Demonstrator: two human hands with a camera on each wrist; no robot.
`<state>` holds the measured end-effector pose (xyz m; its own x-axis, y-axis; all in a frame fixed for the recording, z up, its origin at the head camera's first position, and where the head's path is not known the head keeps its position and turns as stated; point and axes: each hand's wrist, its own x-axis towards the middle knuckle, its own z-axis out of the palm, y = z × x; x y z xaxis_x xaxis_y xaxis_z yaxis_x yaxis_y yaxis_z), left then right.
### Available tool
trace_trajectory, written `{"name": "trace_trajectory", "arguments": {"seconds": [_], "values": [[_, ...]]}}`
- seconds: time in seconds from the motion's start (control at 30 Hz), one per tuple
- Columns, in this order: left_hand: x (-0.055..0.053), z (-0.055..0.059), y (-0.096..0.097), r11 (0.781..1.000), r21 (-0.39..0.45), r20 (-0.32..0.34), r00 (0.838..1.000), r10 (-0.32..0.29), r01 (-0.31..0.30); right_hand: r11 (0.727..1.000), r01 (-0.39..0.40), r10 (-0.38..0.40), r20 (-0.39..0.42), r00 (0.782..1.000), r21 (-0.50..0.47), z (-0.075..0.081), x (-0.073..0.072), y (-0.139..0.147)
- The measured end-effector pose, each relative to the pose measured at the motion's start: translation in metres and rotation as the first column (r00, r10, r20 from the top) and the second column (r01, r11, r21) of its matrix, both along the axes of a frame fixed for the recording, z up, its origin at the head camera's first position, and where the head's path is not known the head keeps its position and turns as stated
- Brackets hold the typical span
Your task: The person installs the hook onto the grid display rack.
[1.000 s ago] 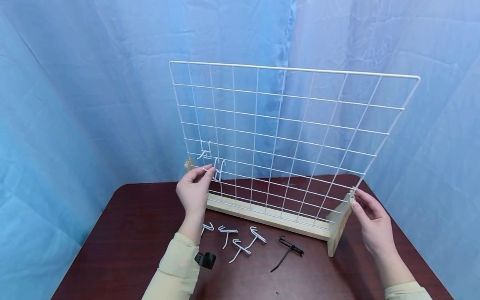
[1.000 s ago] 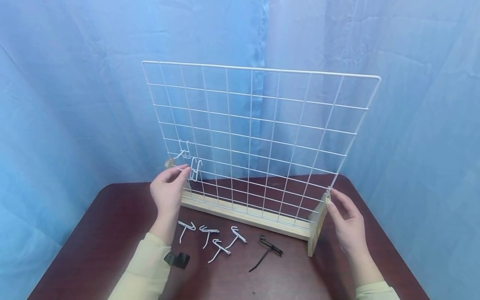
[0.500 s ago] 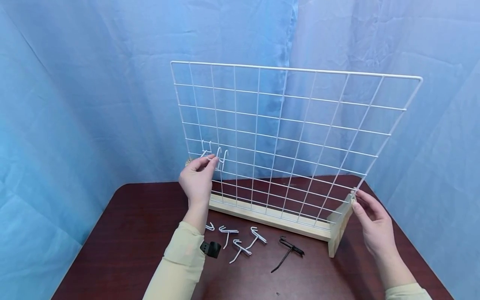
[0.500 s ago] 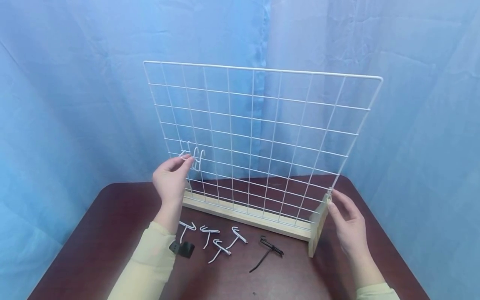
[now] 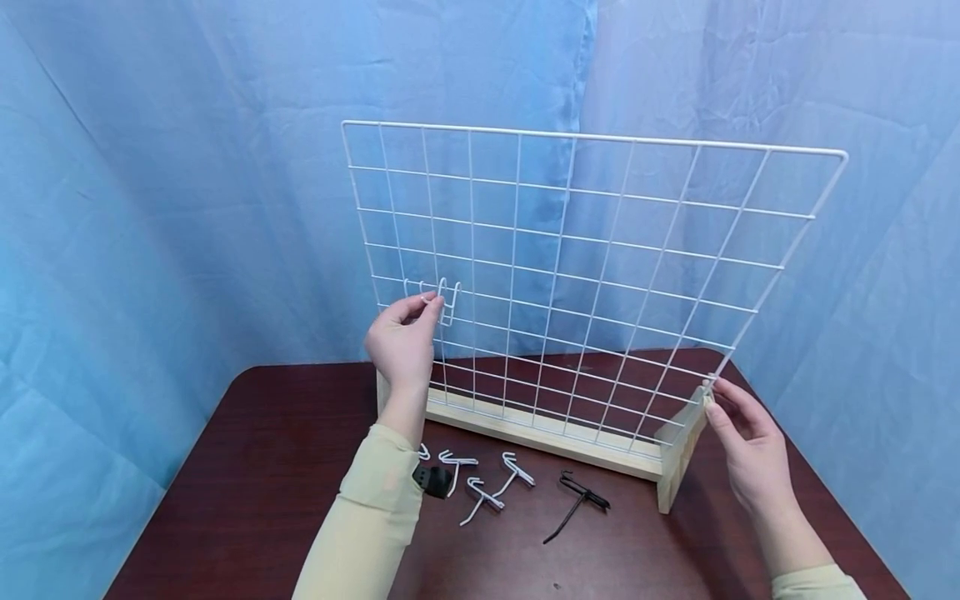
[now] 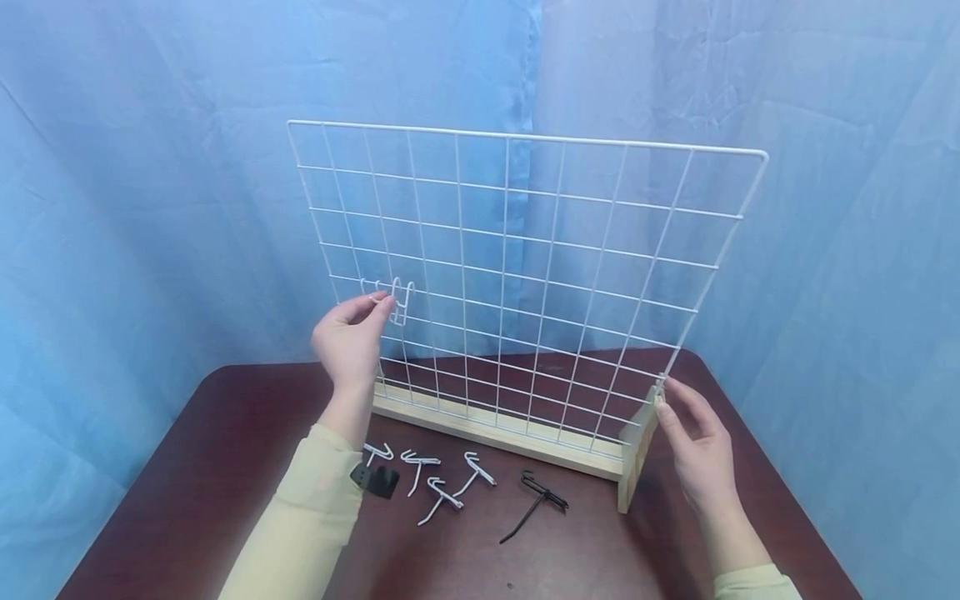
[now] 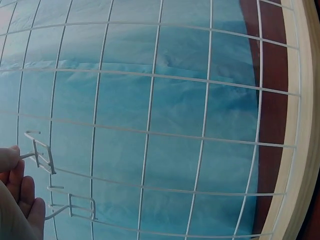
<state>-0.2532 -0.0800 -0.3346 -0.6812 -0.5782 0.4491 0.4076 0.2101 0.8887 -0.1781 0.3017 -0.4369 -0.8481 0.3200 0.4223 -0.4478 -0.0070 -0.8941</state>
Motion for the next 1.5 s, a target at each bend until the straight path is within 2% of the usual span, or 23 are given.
{"name": "trace_trajectory", "arguments": {"seconds": [0.3,0.5,0.7,0.97,1.07,1.3,1.5], "values": [[-0.005,0.006,0.002,0.997,-0.049,0.055,0.997,0.054,-0.051,1.000,-0.005,0.005,0.001,1.000,-0.002,-0.001,0.000,0.000],[-0.006,0.002,0.006,0.991,-0.115,0.065,0.994,0.083,-0.075,1.000,-0.008,0.008,-0.004,1.000,-0.014,-0.001,0.000,0.000],[-0.007,-0.004,0.009,0.984,-0.152,0.029,0.995,0.094,-0.089,1.000,-0.007,0.007,0.000,1.000,-0.010,-0.001,0.000,0.000],[-0.007,-0.010,0.007,0.959,-0.259,-0.028,0.994,0.108,-0.112,1.000,-0.012,0.012,-0.010,1.000,-0.016,-0.002,0.001,0.001],[-0.006,-0.011,0.007,0.957,-0.271,-0.031,0.994,0.102,-0.106,1.000,-0.015,0.015,-0.009,1.000,-0.016,-0.002,0.001,0.001],[0.002,-0.010,0.007,0.971,-0.233,-0.067,0.997,0.041,-0.055,1.000,-0.013,0.013,-0.007,1.000,-0.014,-0.002,0.001,0.001],[0.008,-0.011,0.006,0.976,-0.214,-0.098,0.995,0.013,-0.033,1.000,-0.008,0.008,-0.004,1.000,-0.014,-0.001,0.000,0.000]]}}
